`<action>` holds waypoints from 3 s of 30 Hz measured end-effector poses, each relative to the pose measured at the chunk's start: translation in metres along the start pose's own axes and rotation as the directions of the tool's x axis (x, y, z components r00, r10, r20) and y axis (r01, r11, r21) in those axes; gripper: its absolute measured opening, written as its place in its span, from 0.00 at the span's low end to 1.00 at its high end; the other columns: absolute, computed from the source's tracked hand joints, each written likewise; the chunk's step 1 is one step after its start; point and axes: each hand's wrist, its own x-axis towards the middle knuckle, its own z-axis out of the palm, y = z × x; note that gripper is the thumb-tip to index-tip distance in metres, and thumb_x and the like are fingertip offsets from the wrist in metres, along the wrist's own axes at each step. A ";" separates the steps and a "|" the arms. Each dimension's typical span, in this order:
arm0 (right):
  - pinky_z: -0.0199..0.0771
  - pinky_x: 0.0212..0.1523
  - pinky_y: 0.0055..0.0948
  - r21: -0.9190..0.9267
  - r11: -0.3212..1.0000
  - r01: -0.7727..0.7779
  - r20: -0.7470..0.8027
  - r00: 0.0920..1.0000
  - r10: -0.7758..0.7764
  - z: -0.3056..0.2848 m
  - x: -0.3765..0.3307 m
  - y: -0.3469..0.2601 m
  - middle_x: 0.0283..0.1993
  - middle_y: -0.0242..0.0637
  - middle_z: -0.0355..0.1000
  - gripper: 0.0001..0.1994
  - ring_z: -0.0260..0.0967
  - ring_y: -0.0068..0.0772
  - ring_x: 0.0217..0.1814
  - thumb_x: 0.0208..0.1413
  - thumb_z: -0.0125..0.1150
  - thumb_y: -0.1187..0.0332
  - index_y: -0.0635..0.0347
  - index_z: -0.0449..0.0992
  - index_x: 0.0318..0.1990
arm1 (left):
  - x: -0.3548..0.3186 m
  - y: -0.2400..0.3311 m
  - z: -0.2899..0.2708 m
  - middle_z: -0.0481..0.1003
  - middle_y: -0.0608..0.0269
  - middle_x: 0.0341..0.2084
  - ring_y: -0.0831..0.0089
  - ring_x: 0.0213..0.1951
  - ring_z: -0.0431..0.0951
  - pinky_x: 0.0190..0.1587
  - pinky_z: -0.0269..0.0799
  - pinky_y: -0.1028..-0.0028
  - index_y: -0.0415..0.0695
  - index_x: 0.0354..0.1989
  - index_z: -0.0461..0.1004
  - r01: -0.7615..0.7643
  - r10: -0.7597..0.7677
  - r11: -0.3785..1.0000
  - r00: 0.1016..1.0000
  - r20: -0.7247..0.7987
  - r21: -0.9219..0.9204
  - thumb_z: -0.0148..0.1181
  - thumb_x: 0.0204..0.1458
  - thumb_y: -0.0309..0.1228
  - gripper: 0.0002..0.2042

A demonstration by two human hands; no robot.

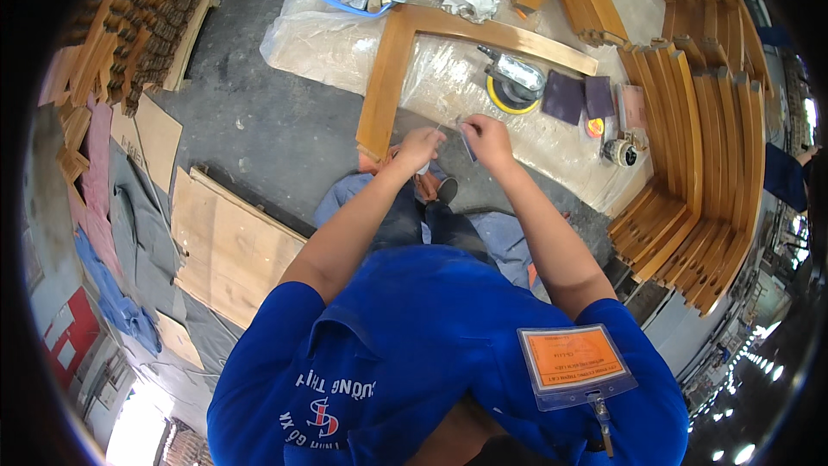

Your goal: The person applies a dark substance from a small container onto a black chair seat using a tool, then uses a small tube to apply a white substance to specific spots on the seat. They wipe the treated areas with a cloth. The person also handles wooden chair parts on a nearby table.

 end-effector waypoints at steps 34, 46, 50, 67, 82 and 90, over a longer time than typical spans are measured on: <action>0.72 0.43 0.48 -0.306 0.952 -0.007 -0.075 0.997 -0.016 -0.014 -0.031 0.042 0.32 0.54 0.74 0.07 0.71 0.58 0.38 0.48 0.58 0.69 0.64 0.76 0.28 | -0.046 0.005 -0.005 0.70 0.68 0.25 0.81 0.23 0.69 0.28 0.66 0.79 0.37 0.40 0.74 -0.222 0.221 0.975 0.975 -0.020 -0.017 0.45 0.64 0.30 0.12; 0.73 0.33 0.37 0.162 0.854 -0.494 -0.406 0.755 0.514 -0.119 -0.230 0.073 0.25 0.51 0.73 0.07 0.74 0.47 0.29 0.47 0.61 0.70 0.65 0.74 0.28 | 0.078 0.186 0.185 0.78 0.58 0.28 0.70 0.33 0.77 0.40 0.71 0.71 0.37 0.37 0.78 -0.638 0.590 0.631 0.764 0.261 0.442 0.67 0.47 0.39 0.17; 0.72 0.30 0.29 0.394 0.827 -0.402 -0.525 0.640 0.561 -0.133 -0.293 0.050 0.24 0.41 0.74 0.05 0.74 0.33 0.26 0.47 0.62 0.74 0.65 0.73 0.30 | 0.161 0.167 0.238 0.78 0.41 0.39 0.52 0.46 0.78 0.51 0.70 0.62 0.36 0.42 0.79 -0.282 0.359 0.753 0.933 -0.011 0.595 0.67 0.41 0.54 0.30; 0.70 0.39 0.25 0.390 0.920 0.027 -0.910 0.167 0.381 -0.311 -0.568 0.039 0.34 0.39 0.75 0.02 0.72 0.27 0.37 0.53 0.60 0.79 0.68 0.74 0.32 | 0.053 0.315 0.236 0.67 0.74 0.20 0.85 0.21 0.62 0.23 0.59 0.80 0.43 0.34 0.72 -0.721 0.721 0.693 0.693 -0.016 -0.010 0.66 0.52 0.34 0.10; 0.72 0.31 0.31 -0.231 0.841 0.489 -0.835 0.344 -0.429 -0.503 -0.568 0.035 0.30 0.38 0.75 0.06 0.71 0.29 0.27 0.54 0.63 0.71 0.58 0.70 0.33 | -0.114 0.448 0.579 0.71 0.70 0.26 0.84 0.21 0.66 0.28 0.63 0.82 0.42 0.37 0.71 -0.678 0.812 0.475 0.093 0.576 -0.561 0.60 0.55 0.26 0.05; 0.74 0.30 0.25 -0.450 0.777 0.440 -0.620 0.472 -0.626 -0.547 -0.563 0.069 0.31 0.38 0.79 0.06 0.75 0.29 0.28 0.46 0.68 0.71 0.56 0.74 0.29 | -0.154 0.472 0.702 0.64 0.73 0.17 0.87 0.14 0.57 0.18 0.53 0.85 0.46 0.29 0.69 -0.648 0.773 0.581 0.250 0.584 -0.492 0.59 0.55 0.25 0.06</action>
